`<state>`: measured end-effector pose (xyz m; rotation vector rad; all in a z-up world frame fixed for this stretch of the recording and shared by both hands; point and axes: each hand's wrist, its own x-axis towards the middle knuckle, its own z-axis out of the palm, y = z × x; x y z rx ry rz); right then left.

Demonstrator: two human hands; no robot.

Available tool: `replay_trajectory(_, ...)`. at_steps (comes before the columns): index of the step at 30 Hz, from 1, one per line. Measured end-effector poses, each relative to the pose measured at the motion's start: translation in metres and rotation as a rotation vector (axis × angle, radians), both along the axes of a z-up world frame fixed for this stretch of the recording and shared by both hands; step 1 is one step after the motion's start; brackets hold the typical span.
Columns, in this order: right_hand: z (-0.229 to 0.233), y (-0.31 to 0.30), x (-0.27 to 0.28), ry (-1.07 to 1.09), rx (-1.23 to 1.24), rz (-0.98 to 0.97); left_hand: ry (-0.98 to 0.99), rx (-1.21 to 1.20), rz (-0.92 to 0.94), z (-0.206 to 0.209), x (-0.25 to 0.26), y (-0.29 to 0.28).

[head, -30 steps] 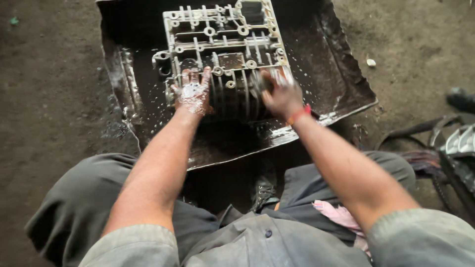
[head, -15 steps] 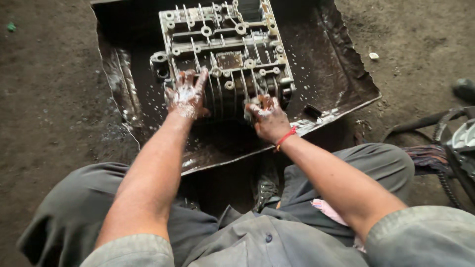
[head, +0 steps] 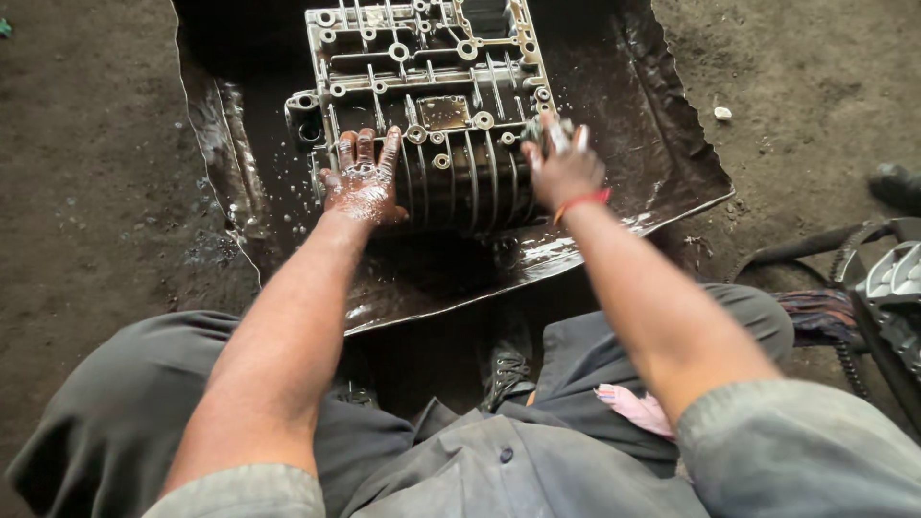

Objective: The person scrubs a disassembled engine block with a rag and liquid cleaner while sitting on the floor. They repeatedly rub the top surface and sides of the metal block, occasionally dipping the rag into the liquid to continue cleaning.

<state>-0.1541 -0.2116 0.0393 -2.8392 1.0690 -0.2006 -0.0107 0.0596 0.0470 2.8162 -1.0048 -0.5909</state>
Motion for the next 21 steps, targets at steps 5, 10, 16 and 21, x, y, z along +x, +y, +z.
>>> replay_trajectory(5,-0.027,0.032,-0.052,-0.075,-0.087,0.111,0.009,-0.002,-0.004,0.007,-0.001,0.002)
replay_trajectory(10,-0.009,0.046,-0.078,0.033,0.128,0.045,-0.029,-0.054,0.001,0.007,0.002,0.007)
replay_trajectory(16,-0.004,0.000,-0.066,-0.310,0.161,0.010,-0.086,-0.098,0.033,0.001,-0.002,0.003)
replay_trajectory(21,-0.057,-0.021,-0.033,-0.502,-0.040,0.089,-0.172,-0.260,0.167,-0.011,0.007,-0.010)
